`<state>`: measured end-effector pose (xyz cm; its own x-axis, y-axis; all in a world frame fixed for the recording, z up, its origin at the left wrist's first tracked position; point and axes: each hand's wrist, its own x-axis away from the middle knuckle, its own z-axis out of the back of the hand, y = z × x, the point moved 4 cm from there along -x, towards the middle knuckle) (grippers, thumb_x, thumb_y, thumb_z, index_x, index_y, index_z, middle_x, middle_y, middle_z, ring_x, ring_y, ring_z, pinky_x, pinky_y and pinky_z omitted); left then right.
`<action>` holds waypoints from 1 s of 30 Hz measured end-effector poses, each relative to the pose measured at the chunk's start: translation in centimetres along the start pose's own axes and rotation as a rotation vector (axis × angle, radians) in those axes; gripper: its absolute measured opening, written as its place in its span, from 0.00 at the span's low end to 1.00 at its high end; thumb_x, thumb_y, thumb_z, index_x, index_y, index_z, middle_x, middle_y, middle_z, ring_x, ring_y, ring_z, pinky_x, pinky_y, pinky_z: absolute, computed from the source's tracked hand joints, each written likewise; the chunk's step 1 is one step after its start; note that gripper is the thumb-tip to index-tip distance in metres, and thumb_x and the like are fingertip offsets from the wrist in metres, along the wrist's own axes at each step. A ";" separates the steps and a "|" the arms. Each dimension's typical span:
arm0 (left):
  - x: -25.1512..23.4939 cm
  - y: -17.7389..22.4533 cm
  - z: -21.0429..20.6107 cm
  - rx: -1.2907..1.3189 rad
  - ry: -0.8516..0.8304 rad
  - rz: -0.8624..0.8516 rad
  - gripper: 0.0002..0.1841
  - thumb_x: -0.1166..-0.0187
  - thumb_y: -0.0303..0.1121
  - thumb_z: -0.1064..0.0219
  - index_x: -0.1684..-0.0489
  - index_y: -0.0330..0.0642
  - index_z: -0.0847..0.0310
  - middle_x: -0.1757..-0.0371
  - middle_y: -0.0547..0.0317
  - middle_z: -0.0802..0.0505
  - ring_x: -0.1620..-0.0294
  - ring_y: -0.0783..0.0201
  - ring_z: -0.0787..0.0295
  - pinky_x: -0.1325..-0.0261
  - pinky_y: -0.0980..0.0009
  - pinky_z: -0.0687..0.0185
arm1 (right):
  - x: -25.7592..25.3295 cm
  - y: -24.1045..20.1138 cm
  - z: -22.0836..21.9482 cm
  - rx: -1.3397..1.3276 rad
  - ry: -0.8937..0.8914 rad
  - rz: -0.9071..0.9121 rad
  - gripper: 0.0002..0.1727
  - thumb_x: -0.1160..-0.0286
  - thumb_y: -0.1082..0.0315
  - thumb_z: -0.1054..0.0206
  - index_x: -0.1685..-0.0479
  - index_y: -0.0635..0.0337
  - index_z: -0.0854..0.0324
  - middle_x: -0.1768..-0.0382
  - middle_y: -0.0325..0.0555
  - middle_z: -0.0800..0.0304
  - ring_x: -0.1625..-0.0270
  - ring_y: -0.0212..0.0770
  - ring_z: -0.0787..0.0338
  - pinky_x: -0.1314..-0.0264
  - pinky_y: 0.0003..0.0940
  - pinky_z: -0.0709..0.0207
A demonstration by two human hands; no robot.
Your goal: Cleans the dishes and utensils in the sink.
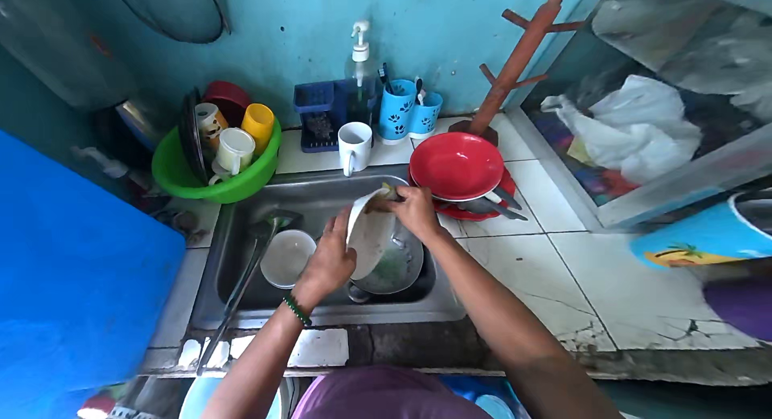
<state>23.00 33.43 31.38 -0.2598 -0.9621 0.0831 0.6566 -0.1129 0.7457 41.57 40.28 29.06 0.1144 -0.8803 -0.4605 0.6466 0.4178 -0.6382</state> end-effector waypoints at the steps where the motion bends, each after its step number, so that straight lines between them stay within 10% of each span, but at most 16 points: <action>1: -0.1 0.1 0.2 0.001 -0.016 0.003 0.42 0.28 0.19 0.38 0.06 0.41 0.50 0.17 0.32 0.28 0.21 0.41 0.25 0.22 0.46 0.26 | 0.0 -0.1 0.0 0.009 0.024 0.003 0.14 0.33 0.69 0.19 0.68 0.76 0.13 0.71 0.66 0.11 0.65 0.62 0.09 0.56 0.61 0.17; 7: -1.4 1.5 0.4 -0.196 -0.144 0.103 0.23 0.19 0.20 0.43 0.25 0.34 0.24 0.27 0.34 0.18 0.27 0.42 0.19 0.26 0.46 0.25 | 1.7 -5.7 -1.5 0.241 0.093 0.759 0.06 0.33 0.74 0.28 0.62 0.67 0.10 0.64 0.58 0.06 0.64 0.55 0.04 0.64 0.45 0.11; 13: 0.3 -1.0 -0.8 0.096 0.182 -0.074 0.36 0.27 0.15 0.45 0.11 0.39 0.38 0.24 0.36 0.19 0.25 0.45 0.19 0.24 0.49 0.24 | 1.3 1.7 -2.4 -0.110 0.139 -0.205 0.17 0.33 0.65 0.18 0.70 0.76 0.14 0.71 0.65 0.11 0.66 0.58 0.10 0.57 0.58 0.18; 18: -0.1 -3.3 -2.8 0.234 0.400 -0.160 0.38 0.32 0.13 0.45 0.13 0.35 0.38 0.20 0.36 0.23 0.20 0.48 0.25 0.20 0.52 0.28 | 6.3 3.8 -7.3 -0.447 -0.373 -0.911 0.23 0.18 0.54 0.29 0.40 0.66 0.19 0.68 0.47 0.16 0.79 0.31 0.22 0.75 0.27 0.24; 20: -0.5 -4.1 -3.5 0.162 0.337 -0.060 0.39 0.30 0.13 0.44 0.11 0.39 0.40 0.17 0.35 0.26 0.20 0.44 0.25 0.21 0.51 0.27 | 6.9 3.8 -7.2 -0.223 -0.676 -0.842 0.20 0.14 0.60 0.34 0.37 0.69 0.22 0.65 0.49 0.17 0.77 0.34 0.22 0.72 0.28 0.24; 24: -1.5 -4.1 -4.9 -0.024 0.156 0.169 0.40 0.27 0.15 0.42 0.08 0.49 0.43 0.15 0.36 0.29 0.25 0.40 0.20 0.28 0.47 0.20 | 5.8 2.2 -5.6 0.472 -0.943 -0.554 0.22 0.18 0.77 0.40 0.26 0.74 0.26 0.29 0.72 0.20 0.26 0.68 0.19 0.25 0.64 0.29; 30: -2.3 -4.2 -5.6 -0.010 0.072 0.282 0.40 0.25 0.18 0.40 0.07 0.49 0.45 0.17 0.35 0.28 0.25 0.38 0.20 0.28 0.44 0.20 | 6.0 3.1 -6.6 0.324 -1.043 -0.481 0.28 0.18 0.75 0.39 0.18 0.68 0.34 0.23 0.71 0.26 0.19 0.69 0.27 0.20 0.67 0.35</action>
<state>24.78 34.76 24.32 -0.0147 -0.9710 0.2388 0.7029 0.1598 0.6931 39.29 37.74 20.24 0.2690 -0.7515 0.6024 0.9341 0.0510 -0.3535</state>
